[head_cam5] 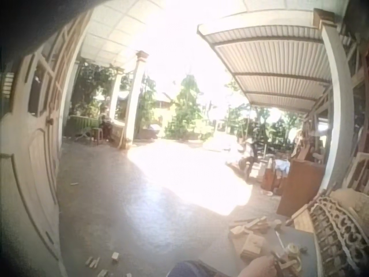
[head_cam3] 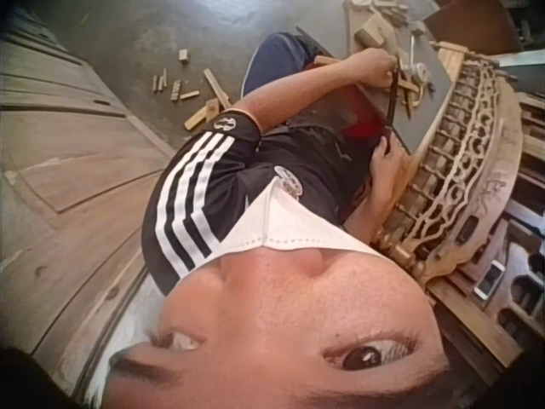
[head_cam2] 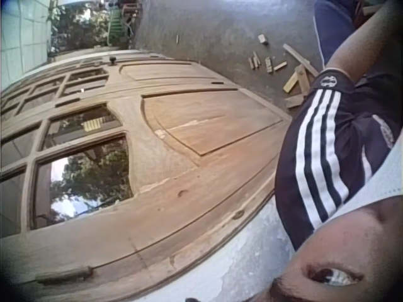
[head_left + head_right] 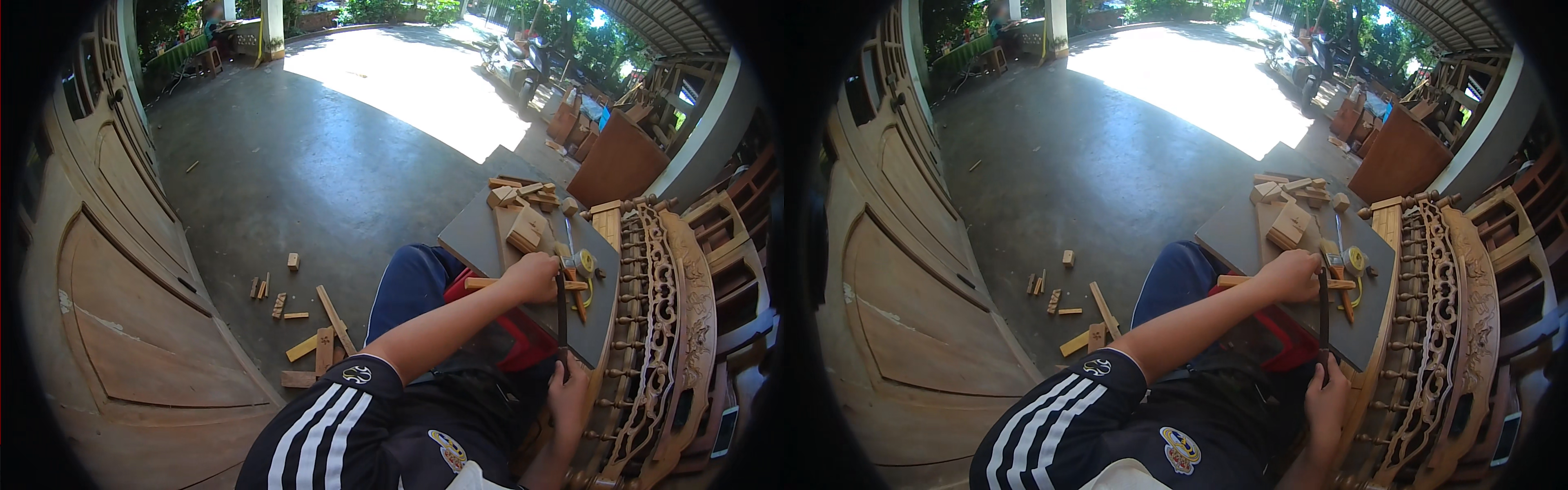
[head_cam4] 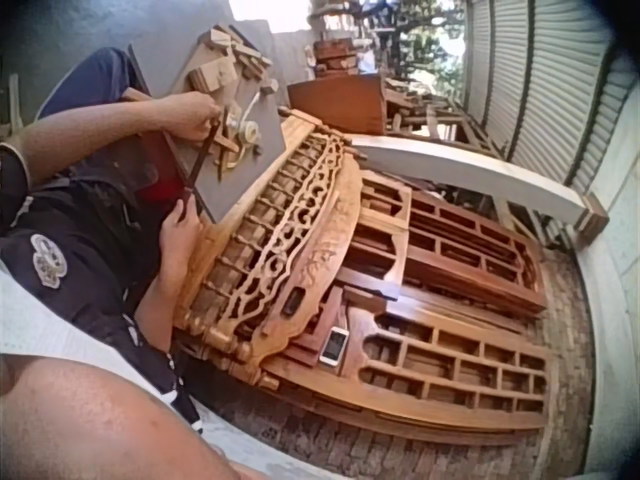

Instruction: Marking measurements on a wood piece and cutting it with a hand saw.

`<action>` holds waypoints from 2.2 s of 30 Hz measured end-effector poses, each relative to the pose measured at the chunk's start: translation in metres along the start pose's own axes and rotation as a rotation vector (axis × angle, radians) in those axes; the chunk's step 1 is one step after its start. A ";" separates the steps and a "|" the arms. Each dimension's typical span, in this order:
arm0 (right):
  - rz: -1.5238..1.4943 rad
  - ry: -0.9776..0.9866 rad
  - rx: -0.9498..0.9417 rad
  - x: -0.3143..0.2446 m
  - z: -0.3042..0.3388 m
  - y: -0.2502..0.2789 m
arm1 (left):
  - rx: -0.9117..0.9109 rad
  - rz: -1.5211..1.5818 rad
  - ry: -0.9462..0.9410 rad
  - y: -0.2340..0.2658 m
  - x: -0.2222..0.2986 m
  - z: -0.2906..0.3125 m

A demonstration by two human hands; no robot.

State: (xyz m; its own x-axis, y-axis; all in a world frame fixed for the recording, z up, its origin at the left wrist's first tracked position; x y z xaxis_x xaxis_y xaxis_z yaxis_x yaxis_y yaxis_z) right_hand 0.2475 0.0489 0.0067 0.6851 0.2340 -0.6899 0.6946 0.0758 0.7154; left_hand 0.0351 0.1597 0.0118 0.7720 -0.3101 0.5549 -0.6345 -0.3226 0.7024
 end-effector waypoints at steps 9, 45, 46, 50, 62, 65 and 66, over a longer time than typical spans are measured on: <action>-0.017 0.017 0.017 0.011 -0.001 -0.002 | 0.002 0.029 0.064 0.004 -0.001 0.001; 0.136 0.109 -0.063 -0.061 -0.034 0.011 | 0.042 0.076 0.028 0.031 0.005 0.003; 0.141 0.108 -0.073 -0.061 -0.033 0.010 | 0.037 0.079 0.029 0.030 0.005 0.004; 0.192 0.164 -0.042 -0.060 -0.025 0.010 | 0.010 0.087 0.038 0.029 0.006 0.004; 0.012 0.163 0.012 -0.053 -0.005 0.016 | 0.037 0.058 -0.011 0.026 0.008 0.005; 0.021 0.165 0.013 -0.055 0.001 0.015 | 0.034 0.061 -0.013 0.024 0.007 0.005; 0.031 0.187 0.041 -0.056 0.003 0.017 | 0.036 0.065 -0.018 0.023 0.007 0.005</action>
State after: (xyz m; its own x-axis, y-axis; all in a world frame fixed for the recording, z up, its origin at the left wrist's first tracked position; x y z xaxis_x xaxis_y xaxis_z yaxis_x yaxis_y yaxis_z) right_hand 0.2211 0.0339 0.0571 0.6559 0.4119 -0.6326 0.6849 0.0275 0.7281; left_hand 0.0262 0.1458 0.0298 0.7284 -0.3477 0.5904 -0.6845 -0.3328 0.6486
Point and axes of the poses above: each hand's wrist, its own z-axis away from the middle knuckle, its own y-axis out of the back of the hand, x = y × z, the point moved 9 cm from there along -z, towards the middle knuckle, and after that the axes turned 6 degrees about -z, right-handed, at the moved point
